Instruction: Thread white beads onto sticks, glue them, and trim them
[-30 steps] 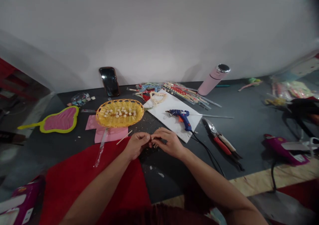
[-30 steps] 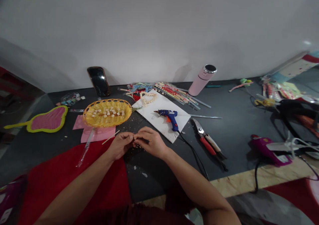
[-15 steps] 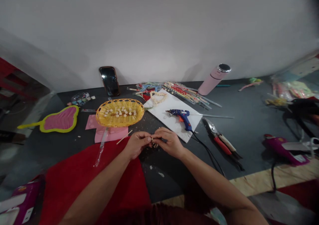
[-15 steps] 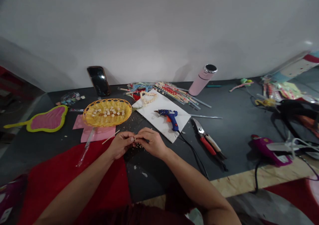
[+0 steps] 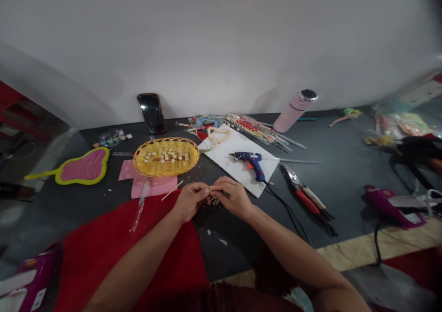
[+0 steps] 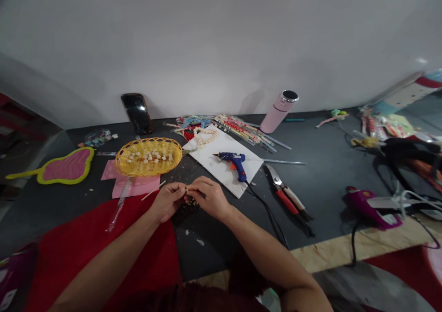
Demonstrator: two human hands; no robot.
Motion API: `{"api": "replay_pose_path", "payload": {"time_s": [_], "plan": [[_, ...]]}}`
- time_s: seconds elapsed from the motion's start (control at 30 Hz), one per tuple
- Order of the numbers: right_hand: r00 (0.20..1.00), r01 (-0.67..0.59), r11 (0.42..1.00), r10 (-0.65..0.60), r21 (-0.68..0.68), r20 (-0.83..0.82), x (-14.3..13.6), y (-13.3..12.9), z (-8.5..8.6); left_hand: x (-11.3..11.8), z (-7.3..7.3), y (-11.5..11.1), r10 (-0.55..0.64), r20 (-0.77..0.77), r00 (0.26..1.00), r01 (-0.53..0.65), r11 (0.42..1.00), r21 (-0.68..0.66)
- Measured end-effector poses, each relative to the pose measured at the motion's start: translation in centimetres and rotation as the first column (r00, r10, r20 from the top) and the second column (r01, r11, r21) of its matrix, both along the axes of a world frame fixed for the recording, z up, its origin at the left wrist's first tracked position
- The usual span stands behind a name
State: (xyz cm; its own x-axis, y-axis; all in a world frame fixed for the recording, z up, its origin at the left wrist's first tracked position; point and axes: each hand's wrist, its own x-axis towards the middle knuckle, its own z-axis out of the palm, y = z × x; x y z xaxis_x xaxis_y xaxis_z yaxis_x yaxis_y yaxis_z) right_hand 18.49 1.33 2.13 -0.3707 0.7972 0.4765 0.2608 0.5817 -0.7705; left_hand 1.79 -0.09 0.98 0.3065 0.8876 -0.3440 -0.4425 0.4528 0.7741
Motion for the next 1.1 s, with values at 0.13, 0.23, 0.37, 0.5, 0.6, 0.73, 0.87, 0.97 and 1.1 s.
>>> {"api": "replay_pose_path", "payload": {"time_s": [0.13,0.23,0.37,0.5,0.6,0.73,0.87,0.97,1.1], "plan": [[0.998,0.014,0.994,-0.021,0.107,0.066,0.1,0.1,-0.2,0.1,0.2,0.0,0.021,0.013,1.000,-0.020,0.999,-0.037],[0.991,-0.026,0.991,0.008,0.135,0.137,0.2,0.2,-0.5,-0.1,0.1,0.1,0.005,-0.006,1.000,-0.006,0.999,-0.039],[0.968,0.032,0.999,-0.042,0.042,0.249,2.6,1.2,-0.3,-0.4,0.3,0.4,0.024,0.046,0.999,-0.021,0.998,-0.054],[0.833,0.358,0.933,-0.335,0.031,0.441,7.9,2.8,1.0,-0.8,0.4,0.9,0.064,0.134,0.989,-0.058,0.997,-0.051],[0.606,0.584,0.807,-0.508,0.091,0.612,10.8,3.4,1.8,-0.9,-0.1,1.0,0.077,0.191,0.979,-0.069,0.996,-0.051],[0.472,0.685,0.728,-0.478,0.034,0.741,11.1,3.5,1.1,-0.8,-0.1,1.0,0.083,0.222,0.972,-0.073,0.996,-0.054],[0.463,0.676,0.736,-0.411,-0.013,0.785,10.5,4.0,-0.2,-0.8,0.4,1.0,0.089,0.230,0.969,-0.077,0.995,-0.061],[0.485,0.670,0.741,-0.394,-0.042,0.781,10.9,4.4,-0.4,-0.8,0.4,1.0,0.078,0.245,0.966,-0.065,0.996,-0.060],[0.585,0.692,0.713,-0.463,-0.113,0.666,11.7,4.4,0.0,-0.8,0.4,1.1,0.078,0.239,0.968,-0.067,0.996,-0.054]]}}
